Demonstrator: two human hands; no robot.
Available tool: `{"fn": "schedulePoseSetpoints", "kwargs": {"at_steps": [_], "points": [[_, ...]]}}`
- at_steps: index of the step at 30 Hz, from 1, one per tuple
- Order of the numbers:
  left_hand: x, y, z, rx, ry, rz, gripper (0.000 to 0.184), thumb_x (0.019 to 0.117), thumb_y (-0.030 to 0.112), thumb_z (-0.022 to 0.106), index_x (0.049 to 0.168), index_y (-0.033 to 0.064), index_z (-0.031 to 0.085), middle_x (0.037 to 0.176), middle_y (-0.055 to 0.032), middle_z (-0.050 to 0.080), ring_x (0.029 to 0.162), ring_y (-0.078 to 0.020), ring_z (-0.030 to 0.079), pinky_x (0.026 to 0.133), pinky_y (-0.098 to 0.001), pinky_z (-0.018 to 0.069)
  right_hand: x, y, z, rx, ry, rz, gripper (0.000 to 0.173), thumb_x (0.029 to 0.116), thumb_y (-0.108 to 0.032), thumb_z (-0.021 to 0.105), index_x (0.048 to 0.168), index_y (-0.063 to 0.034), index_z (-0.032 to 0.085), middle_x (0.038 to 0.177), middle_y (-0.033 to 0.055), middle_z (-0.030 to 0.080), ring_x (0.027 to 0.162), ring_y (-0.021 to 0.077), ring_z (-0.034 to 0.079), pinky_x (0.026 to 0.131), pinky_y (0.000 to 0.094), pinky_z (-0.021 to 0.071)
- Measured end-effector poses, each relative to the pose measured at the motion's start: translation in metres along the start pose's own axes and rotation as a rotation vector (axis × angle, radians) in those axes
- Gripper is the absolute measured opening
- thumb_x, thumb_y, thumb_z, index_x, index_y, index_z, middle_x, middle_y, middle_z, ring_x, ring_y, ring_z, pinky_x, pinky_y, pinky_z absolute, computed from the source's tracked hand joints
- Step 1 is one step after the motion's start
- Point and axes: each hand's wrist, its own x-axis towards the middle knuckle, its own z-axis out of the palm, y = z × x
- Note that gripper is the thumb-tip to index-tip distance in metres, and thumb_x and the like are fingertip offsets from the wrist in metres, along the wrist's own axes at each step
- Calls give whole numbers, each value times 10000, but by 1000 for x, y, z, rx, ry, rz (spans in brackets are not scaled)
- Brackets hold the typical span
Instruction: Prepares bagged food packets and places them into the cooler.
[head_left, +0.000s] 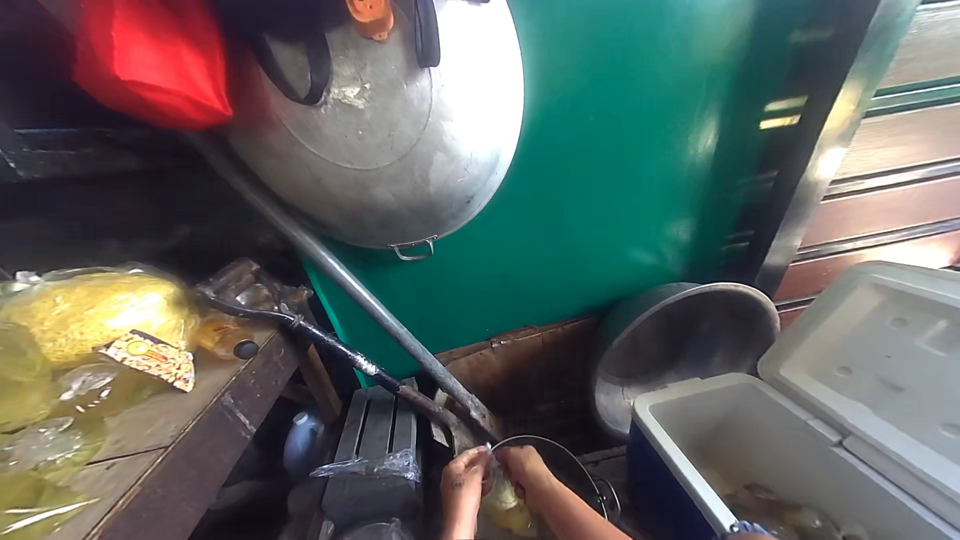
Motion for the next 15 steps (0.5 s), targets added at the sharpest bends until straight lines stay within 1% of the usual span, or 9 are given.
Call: {"fn": "schedulePoseSetpoints", "kwargs": {"at_steps": [2, 4, 5, 7, 9, 11, 12, 14, 15], "points": [[-1, 11, -3, -62, -72, -95, 452, 903, 79, 781, 1299, -46, 602, 1120, -223, 678, 871, -264, 678, 777, -422, 577, 5, -9, -13, -204, 11, -92, 167, 970, -242, 635, 917, -91, 683, 743, 7, 592, 616, 124, 518, 582, 347, 423], [-2, 20, -2, -38, -110, -165, 448, 905, 25, 747, 1309, -58, 574, 1090, -221, 668, 823, -253, 660, 755, -408, 570, 5, -16, -27, -390, 9, -164, 223, 957, -289, 638, 958, -79, 715, 865, 55, 674, 777, 188, 614, 723, 443, 477], [-2, 26, -1, 33, -123, -181, 426, 918, 11, 708, 1315, -59, 571, 1081, -222, 666, 825, -262, 660, 758, -415, 569, 2, -20, -34, -473, 7, -200, 251, 958, -307, 632, 969, -74, 724, 922, 82, 698, 852, 224, 645, 781, 486, 489], [0, 39, -1, 325, -131, -169, 407, 921, 37, 666, 1313, -48, 595, 1127, -242, 676, 920, -314, 705, 827, -466, 593, -7, -31, -47, -608, 17, -252, 290, 971, -331, 608, 1001, -78, 746, 1001, 114, 727, 960, 273, 677, 856, 535, 499], [-3, 55, -4, 667, -137, -159, 341, 956, 144, 622, 1251, -24, 662, 1184, -228, 691, 1050, -322, 710, 927, -497, 574, -13, -38, -59, -679, 32, -288, 315, 987, -344, 583, 1017, -81, 753, 1013, 125, 728, 989, 290, 675, 875, 547, 493], [-13, 72, -2, 867, -145, -160, 304, 988, 201, 564, 1157, -18, 690, 1179, -202, 702, 1081, -312, 701, 947, -506, 552, -15, -42, -69, -700, 46, -332, 323, 993, -347, 573, 974, -72, 740, 969, 128, 715, 952, 293, 667, 849, 549, 485], [-18, 79, 0, 908, -144, -147, 296, 991, 200, 552, 1139, -14, 695, 1178, -193, 707, 1089, -307, 700, 950, -503, 550, -15, -42, -74, -696, 58, -355, 324, 994, -347, 573, 952, -73, 740, 941, 124, 711, 927, 289, 663, 833, 545, 483], [-23, 87, 6, 910, -129, -72, 293, 1000, 175, 540, 1146, -13, 711, 1218, -206, 694, 1167, -324, 667, 1013, -516, 513, -20, -45, -84, -708, 90, -400, 340, 1003, -350, 568, 939, -68, 746, 920, 134, 711, 919, 301, 668, 829, 553, 486], [-24, 86, 9, 874, -114, -13, 287, 1010, 166, 529, 1136, -1, 725, 1196, -199, 706, 1158, -320, 670, 1018, -508, 506, -24, -46, -89, -750, 117, -424, 351, 1005, -355, 562, 926, -65, 745, 916, 146, 713, 924, 318, 674, 823, 567, 489]]}}
